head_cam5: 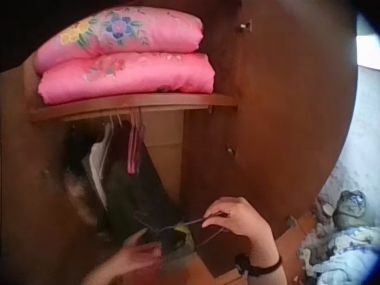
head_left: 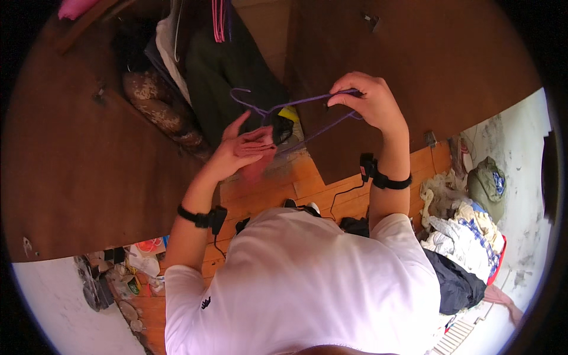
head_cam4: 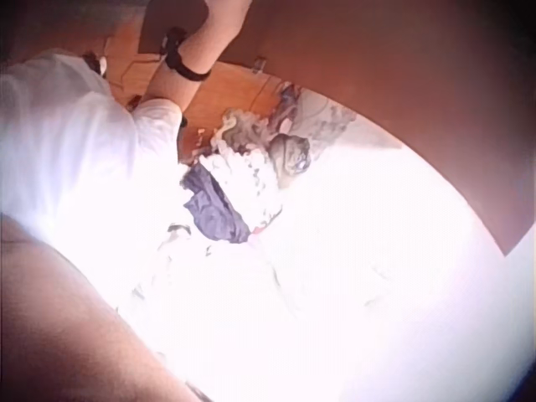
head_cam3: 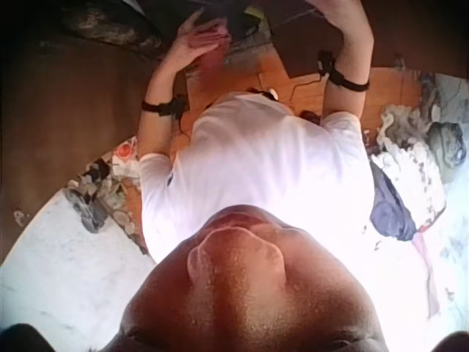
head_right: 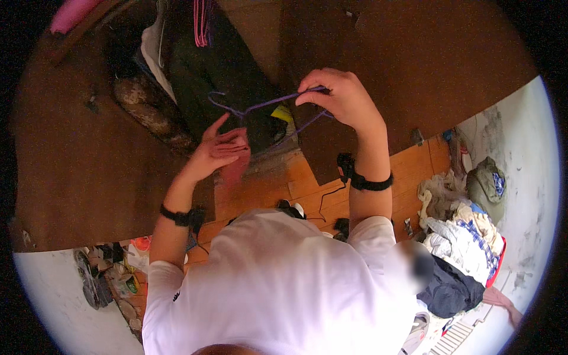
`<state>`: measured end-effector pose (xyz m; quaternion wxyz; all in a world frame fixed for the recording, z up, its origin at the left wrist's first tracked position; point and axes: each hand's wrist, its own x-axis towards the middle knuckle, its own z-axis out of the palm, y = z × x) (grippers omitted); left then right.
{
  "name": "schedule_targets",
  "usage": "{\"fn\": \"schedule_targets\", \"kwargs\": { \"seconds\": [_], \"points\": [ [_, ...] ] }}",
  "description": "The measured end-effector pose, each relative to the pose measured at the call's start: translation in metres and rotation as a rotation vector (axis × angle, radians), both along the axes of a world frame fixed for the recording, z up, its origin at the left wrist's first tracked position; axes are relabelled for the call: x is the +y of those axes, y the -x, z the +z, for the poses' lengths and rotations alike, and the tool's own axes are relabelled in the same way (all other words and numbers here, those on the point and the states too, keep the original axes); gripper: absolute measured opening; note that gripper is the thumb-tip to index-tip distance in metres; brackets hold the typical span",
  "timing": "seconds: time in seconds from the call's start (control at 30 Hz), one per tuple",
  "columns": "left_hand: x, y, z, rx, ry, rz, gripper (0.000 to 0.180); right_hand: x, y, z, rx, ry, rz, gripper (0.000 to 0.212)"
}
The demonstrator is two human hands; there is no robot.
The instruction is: The person wraps a cloth around the frame of a plastic hanger and then hangs the hanger on a rod inside a closet.
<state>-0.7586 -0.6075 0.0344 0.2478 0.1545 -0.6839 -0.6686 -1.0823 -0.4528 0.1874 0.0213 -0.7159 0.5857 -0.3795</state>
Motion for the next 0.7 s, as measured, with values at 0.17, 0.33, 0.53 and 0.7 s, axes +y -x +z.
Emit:
{"fn": "schedule_targets", "kwargs": {
  "seconds": [0.17, 0.33, 0.53, 0.7],
  "points": [
    [-0.013, 0.028, -0.043, -0.111, -0.075, -0.048, 0.051, -0.015, -0.005, -0.039, 0.152, 0.178, -0.294, 0.039],
    [-0.019, 0.031, -0.056, -0.041, -0.399, 0.170, 0.035, -0.006, -0.025, -0.163, 0.060, 0.073, -0.414, 0.094],
    [-0.008, 0.033, -0.047, 0.280, -0.635, 0.213, 0.035, 0.009, -0.108, -0.244, -0.411, -0.549, 0.011, 0.124],
    [-0.010, 0.029, -0.049, 0.347, -0.683, 0.157, 0.052, 0.000, -0.116, -0.282, -0.647, -0.553, 0.049, 0.117]
  ]
}}
